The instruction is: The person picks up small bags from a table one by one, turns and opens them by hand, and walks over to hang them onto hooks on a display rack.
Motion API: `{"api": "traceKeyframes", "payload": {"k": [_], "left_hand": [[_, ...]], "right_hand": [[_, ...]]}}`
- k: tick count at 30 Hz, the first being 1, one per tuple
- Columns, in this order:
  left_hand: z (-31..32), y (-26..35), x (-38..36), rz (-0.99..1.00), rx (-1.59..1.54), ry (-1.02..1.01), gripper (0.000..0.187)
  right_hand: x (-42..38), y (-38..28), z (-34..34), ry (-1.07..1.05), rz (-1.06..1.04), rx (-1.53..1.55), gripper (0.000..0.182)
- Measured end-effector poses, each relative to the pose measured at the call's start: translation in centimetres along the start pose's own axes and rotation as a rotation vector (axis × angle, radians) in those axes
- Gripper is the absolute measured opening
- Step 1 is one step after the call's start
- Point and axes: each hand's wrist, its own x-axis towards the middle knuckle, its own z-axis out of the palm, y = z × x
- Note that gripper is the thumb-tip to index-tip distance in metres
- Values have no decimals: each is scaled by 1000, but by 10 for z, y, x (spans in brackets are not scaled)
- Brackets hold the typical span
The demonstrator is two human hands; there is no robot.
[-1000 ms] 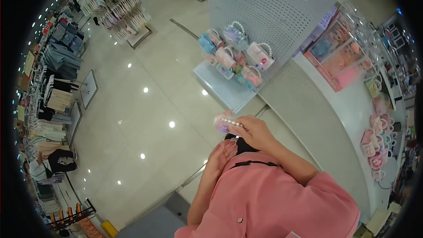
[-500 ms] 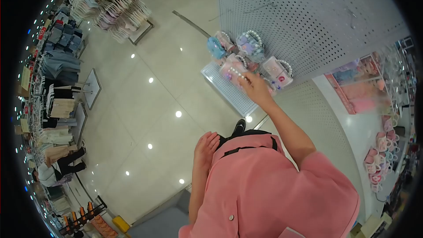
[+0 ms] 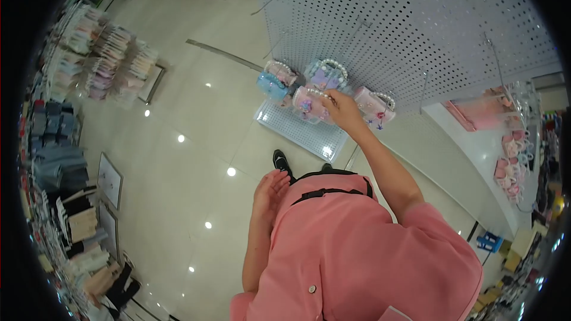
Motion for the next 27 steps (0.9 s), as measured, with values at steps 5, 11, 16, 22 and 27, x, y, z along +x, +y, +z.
{"api": "traceKeyframes", "payload": {"k": [5,11,16,22,27], "left_hand": [[0,61,39,25,113,-54,42],[-6,92,61,-64,204,-101,40],[-10,99,68,-175,236,-87,39],[-4,108,72,-200,272,-143,40],[-5,113,76,-176,289,-176,42]], "right_hand": [[10,-1,8,102,68,-23,26],[15,1,7,97,153,-74,29],[19,7,3,8,199,28,29],[13,8,1,72,187,21,27],[21,5,2,174,96,-168,23]]}}
